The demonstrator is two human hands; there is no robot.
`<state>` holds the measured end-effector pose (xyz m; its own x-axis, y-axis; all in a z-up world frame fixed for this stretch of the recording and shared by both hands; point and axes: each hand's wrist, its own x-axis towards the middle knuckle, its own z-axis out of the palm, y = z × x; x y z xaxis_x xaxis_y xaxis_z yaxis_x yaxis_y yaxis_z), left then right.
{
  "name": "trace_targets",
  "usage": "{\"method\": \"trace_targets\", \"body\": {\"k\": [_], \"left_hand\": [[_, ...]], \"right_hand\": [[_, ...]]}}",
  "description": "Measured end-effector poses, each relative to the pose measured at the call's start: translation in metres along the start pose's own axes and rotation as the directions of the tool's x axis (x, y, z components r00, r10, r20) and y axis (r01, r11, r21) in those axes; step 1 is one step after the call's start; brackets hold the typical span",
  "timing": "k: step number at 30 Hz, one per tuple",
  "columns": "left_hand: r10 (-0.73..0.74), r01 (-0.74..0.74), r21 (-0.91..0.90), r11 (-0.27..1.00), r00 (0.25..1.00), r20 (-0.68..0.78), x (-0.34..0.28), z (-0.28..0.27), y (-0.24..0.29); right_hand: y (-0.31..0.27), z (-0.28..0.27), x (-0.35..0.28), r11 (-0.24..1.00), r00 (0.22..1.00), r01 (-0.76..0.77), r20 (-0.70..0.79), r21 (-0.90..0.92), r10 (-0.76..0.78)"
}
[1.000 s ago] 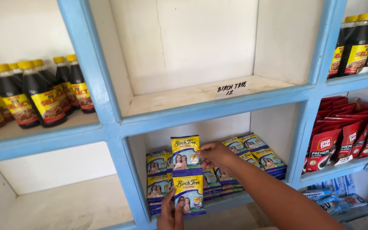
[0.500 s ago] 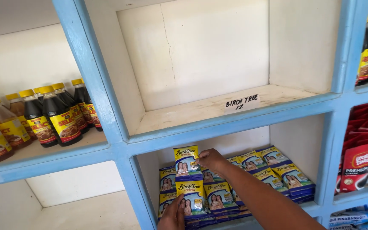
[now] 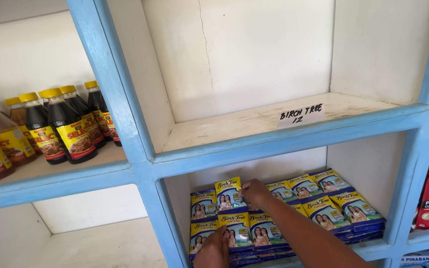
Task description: Stocking milk powder sachets from a cardboard box onto grocery store shelves.
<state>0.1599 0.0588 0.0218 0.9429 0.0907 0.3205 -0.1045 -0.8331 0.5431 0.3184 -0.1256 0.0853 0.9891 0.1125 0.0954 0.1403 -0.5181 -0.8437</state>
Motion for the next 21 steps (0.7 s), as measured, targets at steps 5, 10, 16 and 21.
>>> {"method": "trace_targets", "body": {"k": [5,10,16,21], "left_hand": [[-0.064,0.064,0.038,0.997,0.998,0.006,-0.007,-0.007,0.009],[-0.08,0.081,0.05,0.995,0.997,-0.018,-0.014,-0.014,0.015],[-0.054,0.035,-0.144,0.989,0.99,-0.132,-0.044,-0.025,0.023],[0.002,-0.051,-0.25,0.967,0.981,-0.196,-0.067,-0.011,0.027]], "right_hand": [[-0.05,0.002,-0.057,0.748,0.924,0.167,-0.163,-0.642,-0.346],[-0.056,0.037,-0.069,0.759,0.923,0.358,0.328,-0.544,-0.2],[-0.042,0.05,-0.068,0.718,0.922,0.381,0.292,-0.582,-0.253],[-0.034,0.057,-0.061,0.705,0.919,0.393,0.287,-0.59,-0.271]]}}
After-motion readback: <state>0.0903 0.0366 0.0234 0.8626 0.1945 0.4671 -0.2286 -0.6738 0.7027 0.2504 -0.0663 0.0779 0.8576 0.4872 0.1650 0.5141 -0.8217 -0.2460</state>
